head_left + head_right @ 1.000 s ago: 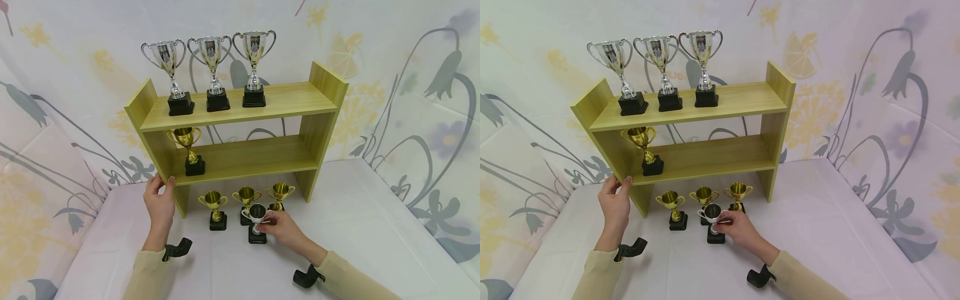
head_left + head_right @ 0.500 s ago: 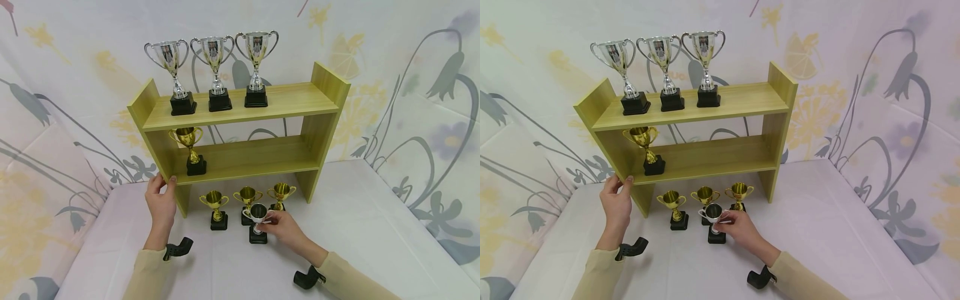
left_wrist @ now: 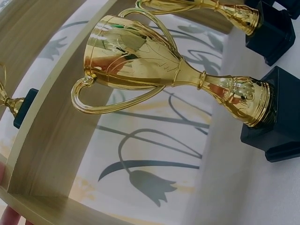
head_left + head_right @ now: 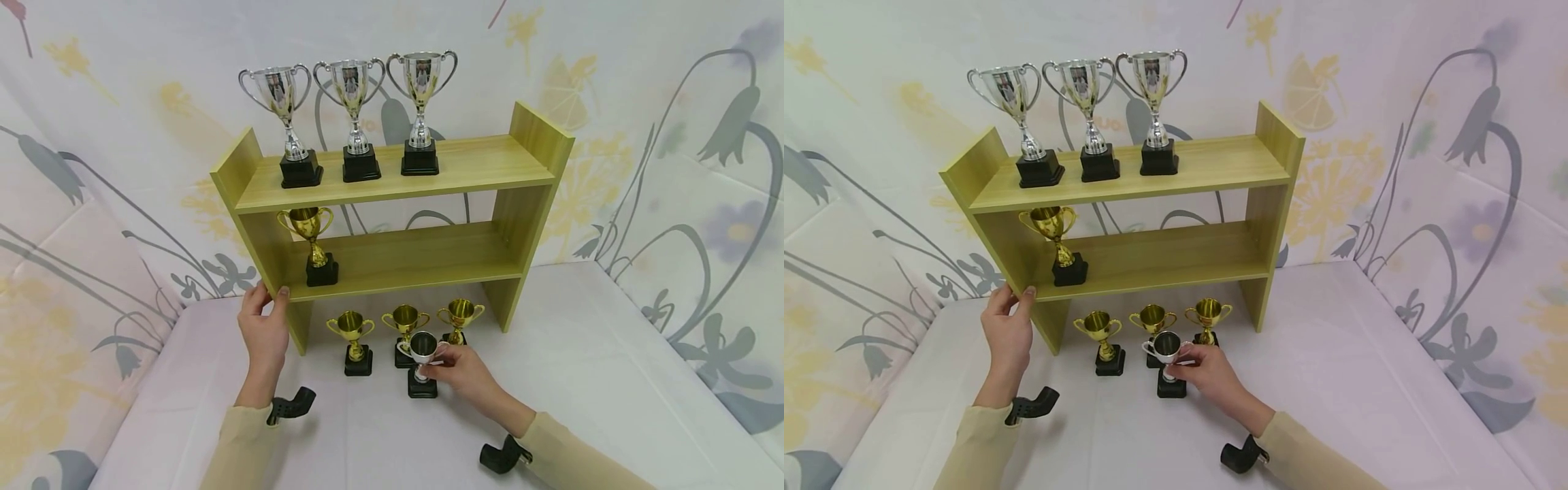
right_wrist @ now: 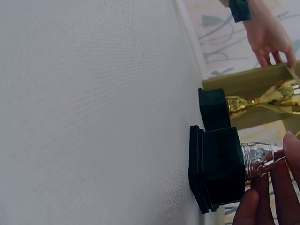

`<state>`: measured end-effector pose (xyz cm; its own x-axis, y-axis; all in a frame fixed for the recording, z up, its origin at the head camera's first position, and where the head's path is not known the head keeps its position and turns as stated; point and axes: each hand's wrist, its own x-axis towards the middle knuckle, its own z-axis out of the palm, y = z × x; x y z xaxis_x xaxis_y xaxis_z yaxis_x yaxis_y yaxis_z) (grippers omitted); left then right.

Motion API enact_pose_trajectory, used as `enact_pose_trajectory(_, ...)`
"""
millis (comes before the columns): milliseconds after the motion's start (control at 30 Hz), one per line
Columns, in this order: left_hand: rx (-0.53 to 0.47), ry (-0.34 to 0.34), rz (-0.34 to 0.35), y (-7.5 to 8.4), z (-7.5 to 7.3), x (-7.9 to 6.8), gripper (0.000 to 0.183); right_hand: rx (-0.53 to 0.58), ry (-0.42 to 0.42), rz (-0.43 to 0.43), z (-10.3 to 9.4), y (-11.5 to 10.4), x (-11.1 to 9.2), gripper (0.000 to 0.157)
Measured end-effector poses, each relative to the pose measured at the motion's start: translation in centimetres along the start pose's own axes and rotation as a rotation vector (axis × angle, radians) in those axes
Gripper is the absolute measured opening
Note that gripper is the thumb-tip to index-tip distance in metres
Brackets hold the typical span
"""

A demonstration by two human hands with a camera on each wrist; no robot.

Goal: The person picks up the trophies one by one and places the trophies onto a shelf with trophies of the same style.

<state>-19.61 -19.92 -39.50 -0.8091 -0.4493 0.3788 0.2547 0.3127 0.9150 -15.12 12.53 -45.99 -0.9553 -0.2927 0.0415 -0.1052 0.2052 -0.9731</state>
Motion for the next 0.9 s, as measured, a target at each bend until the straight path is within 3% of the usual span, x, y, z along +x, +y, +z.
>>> enact_pose_trajectory(100,0.004,-0.001,-0.006,0.5,0.1,-0.1,0.036,-0.005,0.012,0.001,0.0,-0.2,-0.1,0.012)
enact_pose_trajectory(300,0.014,-0.009,0.016,3.2,-0.1,-1.0,0.036,-0.002,0.015,-0.021,-0.1,0.0,-0.1,0.012)
enact_pose_trajectory(567,0.016,-0.002,0.019,0.0,0.0,-0.1,0.036,0.017,-0.016,-0.027,-0.2,0.2,-0.2,0.016)
enact_pose_trajectory(900,-0.004,0.001,0.023,-0.3,-0.1,0.0,0.035,-0.046,-0.008,-0.04,-0.2,-0.1,-0.5,0.019)
